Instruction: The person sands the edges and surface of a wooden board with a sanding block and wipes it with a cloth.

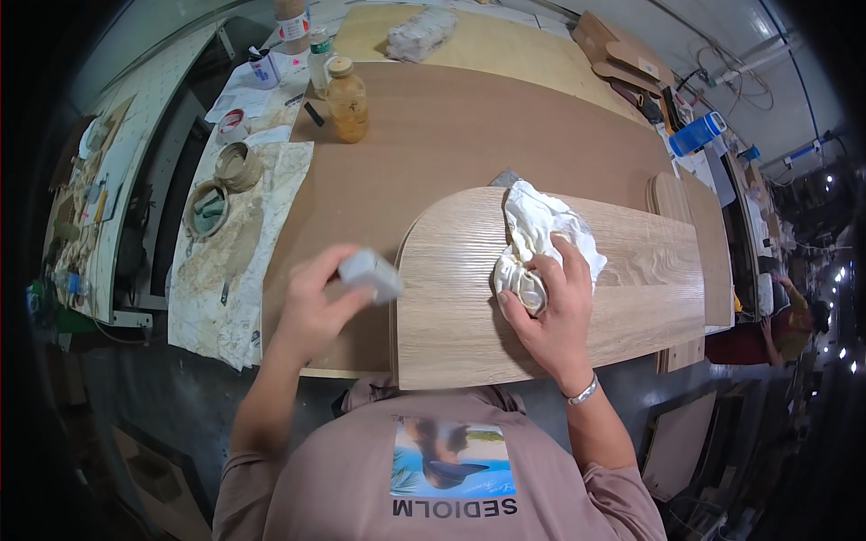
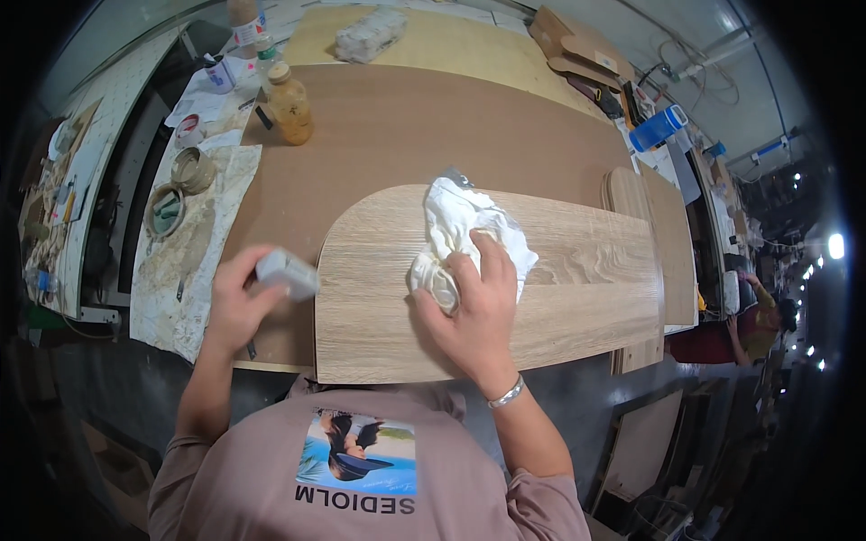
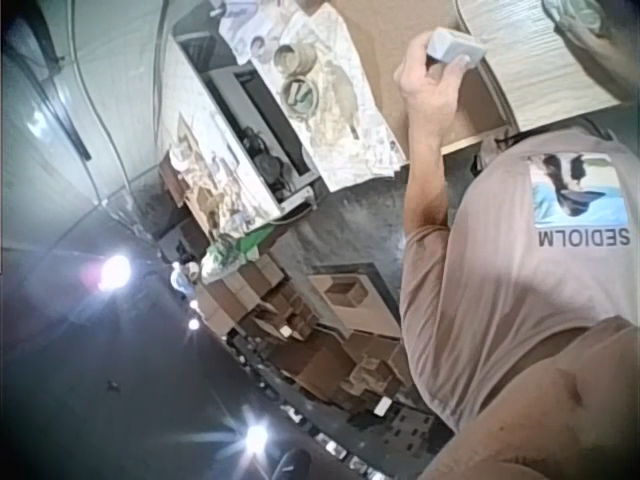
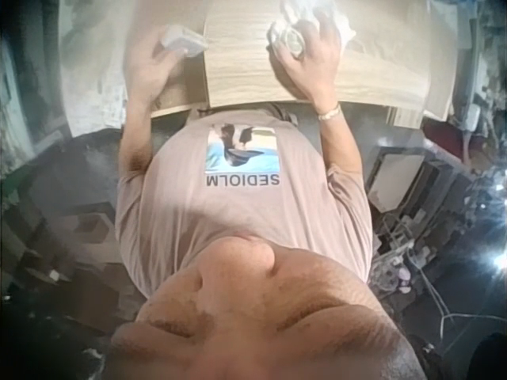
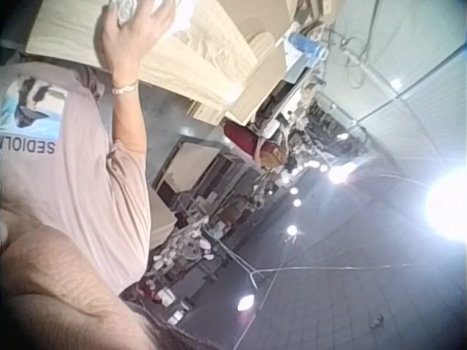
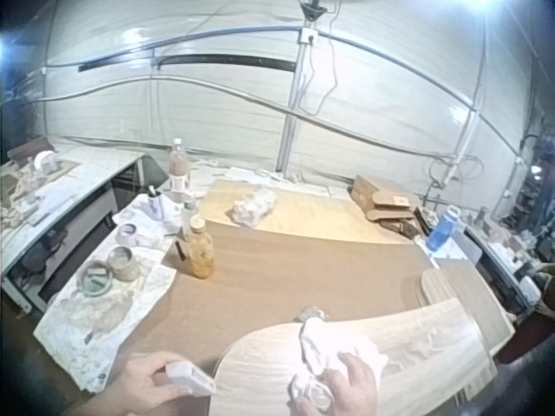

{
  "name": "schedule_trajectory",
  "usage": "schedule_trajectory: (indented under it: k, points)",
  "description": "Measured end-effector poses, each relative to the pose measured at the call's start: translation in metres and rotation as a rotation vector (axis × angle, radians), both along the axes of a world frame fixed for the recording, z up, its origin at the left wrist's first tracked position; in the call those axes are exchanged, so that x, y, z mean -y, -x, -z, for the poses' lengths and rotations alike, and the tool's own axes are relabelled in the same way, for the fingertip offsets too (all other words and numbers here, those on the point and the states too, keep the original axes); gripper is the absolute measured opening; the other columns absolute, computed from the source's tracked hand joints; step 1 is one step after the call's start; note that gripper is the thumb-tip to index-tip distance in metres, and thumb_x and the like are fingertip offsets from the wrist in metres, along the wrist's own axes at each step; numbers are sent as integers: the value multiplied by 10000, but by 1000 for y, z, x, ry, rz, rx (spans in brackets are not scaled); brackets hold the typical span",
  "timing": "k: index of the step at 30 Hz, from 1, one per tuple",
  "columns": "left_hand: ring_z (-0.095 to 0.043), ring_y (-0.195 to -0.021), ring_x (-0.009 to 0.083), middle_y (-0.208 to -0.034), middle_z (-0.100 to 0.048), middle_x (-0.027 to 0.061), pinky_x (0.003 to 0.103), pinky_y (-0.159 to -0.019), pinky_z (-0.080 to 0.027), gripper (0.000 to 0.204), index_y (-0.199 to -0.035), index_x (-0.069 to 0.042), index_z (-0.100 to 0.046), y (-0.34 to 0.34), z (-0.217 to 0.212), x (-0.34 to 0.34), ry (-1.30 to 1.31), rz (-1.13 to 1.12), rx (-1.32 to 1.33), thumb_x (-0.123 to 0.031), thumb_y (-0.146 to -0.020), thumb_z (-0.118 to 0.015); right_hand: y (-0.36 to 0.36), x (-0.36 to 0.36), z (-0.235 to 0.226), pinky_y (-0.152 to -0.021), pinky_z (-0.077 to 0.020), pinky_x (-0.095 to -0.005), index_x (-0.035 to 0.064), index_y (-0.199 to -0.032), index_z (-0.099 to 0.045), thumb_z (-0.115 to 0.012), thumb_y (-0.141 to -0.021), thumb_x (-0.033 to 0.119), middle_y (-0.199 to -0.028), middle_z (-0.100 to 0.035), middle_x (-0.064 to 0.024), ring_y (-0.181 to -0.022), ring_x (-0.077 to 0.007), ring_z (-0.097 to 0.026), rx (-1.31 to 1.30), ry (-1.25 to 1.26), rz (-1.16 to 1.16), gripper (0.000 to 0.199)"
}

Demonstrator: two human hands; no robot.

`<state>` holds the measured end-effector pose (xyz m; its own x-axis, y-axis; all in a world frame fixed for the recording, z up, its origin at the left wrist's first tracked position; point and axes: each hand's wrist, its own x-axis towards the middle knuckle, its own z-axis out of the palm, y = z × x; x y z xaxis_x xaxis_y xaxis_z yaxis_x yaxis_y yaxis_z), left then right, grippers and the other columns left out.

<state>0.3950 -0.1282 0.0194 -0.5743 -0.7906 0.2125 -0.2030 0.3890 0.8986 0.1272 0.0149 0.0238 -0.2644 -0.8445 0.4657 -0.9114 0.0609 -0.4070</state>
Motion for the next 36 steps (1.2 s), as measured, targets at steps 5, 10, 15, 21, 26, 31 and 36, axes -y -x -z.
schedule_trajectory:
  k: [5, 10, 15, 21, 26, 31, 36]
  points:
    - [-696, -937, 196, -981, -716, 117, 320, -878, -539, 371, -1120, 43, -646, -24, -3, -10, -142, 5, -53, -10, -771, -759, -5, 3, -2, -987, -406, -524, 33, -1035, -615, -789, -705, 231, -1316, -504, -275, -1197, -461, -482, -26, -27, -19, 422]
    - [-683, -913, 166, -985, -711, 95, 288, -836, -537, 359, -1139, 27, -642, 28, 0, 29, -126, -96, -221, 5, -795, -741, -9, 2, -1, -997, -398, -527, 34, -1060, -604, -793, -702, 232, -1330, -487, -278, -1214, -461, -466, -37, -40, -35, 451]
    - [-688, -918, 166, -980, -714, 99, 307, -842, -551, 357, -1116, 24, -655, -5, -3, -13, -69, -1, -21, -10, -777, -762, -8, 1, -2, -993, -400, -530, 31, -1058, -605, -799, -693, 223, -1325, -489, -280, -1206, -462, -471, -26, -43, -38, 455]
    - [-681, -946, 159, -1018, -721, 89, 313, -861, -547, 378, -1131, 41, -649, -35, -4, -36, -246, -56, -91, -2, -776, -769, -11, 1, -2, -997, -396, -524, 39, -1062, -604, -799, -698, 224, -1325, -488, -274, -1203, -458, -472, -21, -31, -66, 453]
    - [-664, -918, 157, -997, -716, 94, 300, -853, -540, 361, -1122, 38, -649, -10, 0, -32, -299, -59, -199, -1, -783, -766, -7, 0, 1, -1003, -394, -528, 52, -1083, -603, -797, -719, 245, -1334, -484, -274, -1208, -458, -470, -16, -48, -50, 455]
    - [-709, -942, 183, -995, -723, 124, 325, -821, -565, 412, -1106, 52, -663, -74, 1, -88, -253, 97, -40, -6, -726, -810, -4, -2, -5, -1020, -388, -530, 48, -1095, -610, -791, -729, 252, -1354, -476, -272, -1228, -458, -459, 32, -65, -82, 456]
    - [-724, -906, 235, -1005, -712, 153, 314, -815, -563, 486, -1160, 9, -618, -30, -40, -62, 14, -101, -46, -33, -721, -820, -10, 10, -43, -1035, -387, -520, 80, -1189, -663, -817, -729, 305, -1359, -481, -238, -1246, -434, -442, 154, -123, -413, 536]
